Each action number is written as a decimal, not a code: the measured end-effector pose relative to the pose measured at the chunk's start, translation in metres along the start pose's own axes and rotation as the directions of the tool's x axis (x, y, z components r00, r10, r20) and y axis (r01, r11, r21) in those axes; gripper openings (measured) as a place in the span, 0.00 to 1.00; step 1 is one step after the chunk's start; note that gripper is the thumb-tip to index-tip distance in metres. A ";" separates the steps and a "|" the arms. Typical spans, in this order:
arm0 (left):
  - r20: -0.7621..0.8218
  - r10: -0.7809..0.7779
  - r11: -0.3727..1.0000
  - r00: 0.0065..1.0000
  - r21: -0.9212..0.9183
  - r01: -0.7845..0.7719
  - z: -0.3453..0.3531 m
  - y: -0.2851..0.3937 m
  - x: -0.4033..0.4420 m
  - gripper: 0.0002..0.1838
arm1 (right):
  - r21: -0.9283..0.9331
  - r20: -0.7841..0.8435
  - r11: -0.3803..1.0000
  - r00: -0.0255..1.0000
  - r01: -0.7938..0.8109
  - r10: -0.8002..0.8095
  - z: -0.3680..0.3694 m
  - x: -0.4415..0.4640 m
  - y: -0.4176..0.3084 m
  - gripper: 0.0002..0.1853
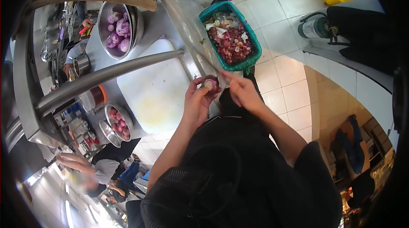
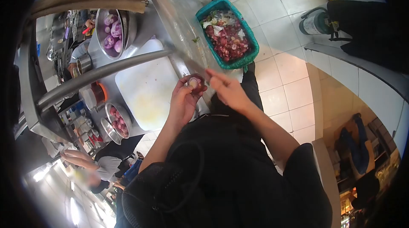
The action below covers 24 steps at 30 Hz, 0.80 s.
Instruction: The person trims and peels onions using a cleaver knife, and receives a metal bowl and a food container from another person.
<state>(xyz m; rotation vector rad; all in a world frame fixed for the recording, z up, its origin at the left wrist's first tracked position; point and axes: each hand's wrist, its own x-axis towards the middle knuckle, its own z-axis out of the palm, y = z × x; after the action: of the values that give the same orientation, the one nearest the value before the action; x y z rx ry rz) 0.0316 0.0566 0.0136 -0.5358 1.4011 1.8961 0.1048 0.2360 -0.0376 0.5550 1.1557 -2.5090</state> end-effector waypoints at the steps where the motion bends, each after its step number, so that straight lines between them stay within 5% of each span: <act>1: 0.037 -0.046 0.995 0.998 -0.082 0.049 -0.001 0.001 0.000 0.19 | 0.000 0.002 1.000 1.000 -0.002 0.002 -0.004 0.004 -0.005 0.31; 5: 0.042 -0.070 0.990 0.997 -0.116 0.075 0.006 0.005 -0.004 0.20 | -0.027 -0.095 1.000 0.995 -0.002 0.000 -0.016 0.012 -0.013 0.33; 7: 0.022 -0.034 0.992 0.999 -0.118 0.037 0.001 0.000 -0.002 0.20 | -0.476 -0.034 0.853 0.964 0.215 -0.262 -0.008 0.009 0.000 0.41; 13: 0.032 0.043 0.993 0.999 -0.109 -0.040 -0.002 -0.005 -0.004 0.20 | -0.838 0.084 0.533 0.993 0.117 -0.085 0.029 -0.027 -0.053 0.57; 24: 0.038 0.074 0.997 0.997 -0.006 -0.073 0.000 -0.003 -0.005 0.21 | -0.868 0.130 0.464 0.983 0.176 -0.129 0.027 -0.023 -0.044 0.57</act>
<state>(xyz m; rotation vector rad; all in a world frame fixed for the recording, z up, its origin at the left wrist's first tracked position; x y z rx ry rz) 0.0371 0.0557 0.0153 -0.4540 1.4096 1.9582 0.0997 0.2454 0.0174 0.0792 2.2985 -1.6042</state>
